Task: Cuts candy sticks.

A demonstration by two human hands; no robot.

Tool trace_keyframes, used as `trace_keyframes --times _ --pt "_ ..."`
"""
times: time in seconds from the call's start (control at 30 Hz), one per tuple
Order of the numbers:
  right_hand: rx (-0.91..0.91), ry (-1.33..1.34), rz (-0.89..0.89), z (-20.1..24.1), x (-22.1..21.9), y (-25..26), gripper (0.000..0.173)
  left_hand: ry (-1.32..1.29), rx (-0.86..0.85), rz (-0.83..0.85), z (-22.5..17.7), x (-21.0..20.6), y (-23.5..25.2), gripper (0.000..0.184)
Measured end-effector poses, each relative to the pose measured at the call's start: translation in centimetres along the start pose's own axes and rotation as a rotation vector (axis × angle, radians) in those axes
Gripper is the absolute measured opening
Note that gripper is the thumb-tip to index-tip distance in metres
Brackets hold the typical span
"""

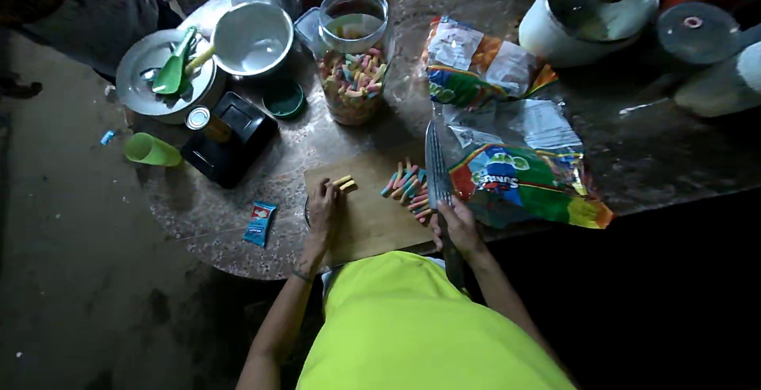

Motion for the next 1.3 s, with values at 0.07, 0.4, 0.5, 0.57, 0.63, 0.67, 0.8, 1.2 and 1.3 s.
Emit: trace_keyframes --times 0.07,0.4,0.5,0.57,0.63,0.67,0.8,1.2,1.3 --pt "0.008 -0.055 0.035 -0.3 -0.2 0.3 0.031 0.002 0.009 -0.060 0.0 0.5 -0.2 0.030" --pt "-0.057 -0.908 0.248 -1.2 -5.4 1.9 0.042 -0.142 -0.034 -0.049 -0.7 -0.8 1.5 0.027" --pt "-0.084 -1.144 0.294 -1.8 -7.7 2.3 0.043 -0.137 -0.028 -0.033 -0.5 -0.6 1.4 0.031" --pt "-0.105 -1.248 0.320 -2.3 -9.0 2.3 0.043 -0.124 -0.010 -0.021 -0.2 -0.1 1.1 0.041" --pt "-0.098 -1.316 0.345 -2.7 -10.1 2.1 0.044 -0.129 0.020 0.019 0.5 0.4 0.7 0.047" --pt "-0.083 -1.340 0.352 -3.0 -10.5 2.1 0.045 -0.138 0.036 0.037 0.8 0.6 0.5 0.048" --pt "-0.061 -1.387 0.371 -3.3 -11.9 2.0 0.045 -0.185 0.060 0.099 1.1 0.9 0.3 0.045" --pt "-0.182 -1.438 0.388 -3.7 -12.4 1.9 0.045 -0.084 -0.038 0.027 0.9 -0.1 1.0 0.028" --pt "-0.203 -1.444 0.386 -3.5 -12.5 1.9 0.044 -0.081 -0.052 0.001 0.7 0.0 1.1 0.025"
Point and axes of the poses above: each hand's wrist, its own y-axis towards the middle knuckle, its own x-axis out of the back of the hand, z = x × y, the point moved 10 cm from there along y, towards the middle knuckle, and after that the axes turned 10 degrees about y, right-handed, at the moved point
